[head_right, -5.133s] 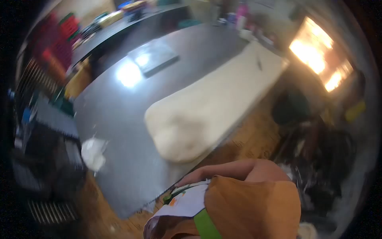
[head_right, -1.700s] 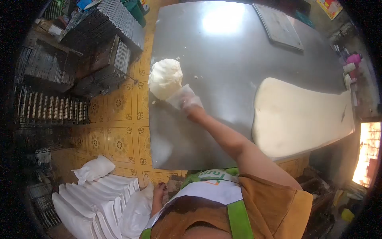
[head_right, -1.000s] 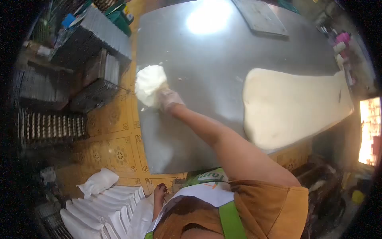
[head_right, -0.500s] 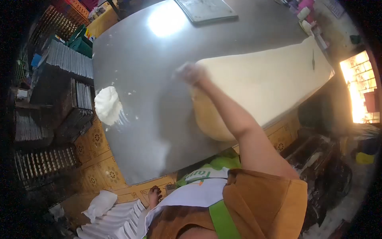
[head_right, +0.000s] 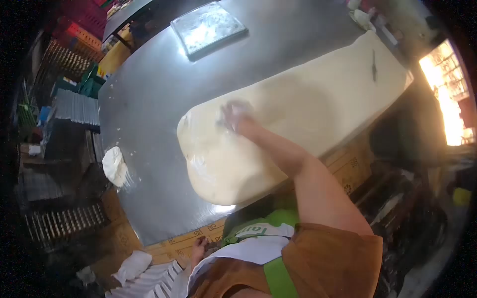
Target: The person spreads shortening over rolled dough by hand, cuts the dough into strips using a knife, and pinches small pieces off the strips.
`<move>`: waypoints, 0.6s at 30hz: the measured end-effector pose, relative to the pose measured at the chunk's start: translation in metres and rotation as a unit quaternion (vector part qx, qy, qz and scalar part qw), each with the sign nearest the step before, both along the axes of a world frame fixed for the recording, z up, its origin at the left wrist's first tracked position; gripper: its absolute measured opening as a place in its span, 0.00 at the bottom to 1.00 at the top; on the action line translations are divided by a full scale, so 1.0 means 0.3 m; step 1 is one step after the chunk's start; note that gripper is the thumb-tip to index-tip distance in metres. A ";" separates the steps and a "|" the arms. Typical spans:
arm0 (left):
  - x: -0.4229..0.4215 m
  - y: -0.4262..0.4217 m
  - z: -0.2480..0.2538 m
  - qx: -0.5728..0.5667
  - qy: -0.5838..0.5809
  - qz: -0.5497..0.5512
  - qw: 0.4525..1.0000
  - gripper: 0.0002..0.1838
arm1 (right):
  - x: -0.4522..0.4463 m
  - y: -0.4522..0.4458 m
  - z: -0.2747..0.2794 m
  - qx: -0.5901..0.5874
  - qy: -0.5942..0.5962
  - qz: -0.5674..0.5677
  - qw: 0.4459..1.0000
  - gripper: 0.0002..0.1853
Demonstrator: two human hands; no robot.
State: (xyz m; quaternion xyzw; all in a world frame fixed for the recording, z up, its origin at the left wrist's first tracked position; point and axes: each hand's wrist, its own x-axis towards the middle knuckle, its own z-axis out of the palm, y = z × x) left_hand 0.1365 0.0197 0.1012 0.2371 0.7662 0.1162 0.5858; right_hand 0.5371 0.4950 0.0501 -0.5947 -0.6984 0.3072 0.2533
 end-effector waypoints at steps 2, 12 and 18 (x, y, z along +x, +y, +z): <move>0.030 0.002 0.090 0.004 0.027 0.026 0.999 0.25 | -0.066 0.078 0.489 -0.074 -0.119 0.043 0.989 0.39; 0.015 -0.053 0.050 0.001 0.038 0.069 0.997 0.23 | -0.350 -0.393 0.343 0.243 -0.153 0.323 0.902 0.13; 0.077 -0.197 -0.077 0.026 0.013 0.025 0.999 0.21 | 0.120 -0.282 0.223 -0.015 -0.283 0.194 0.939 0.22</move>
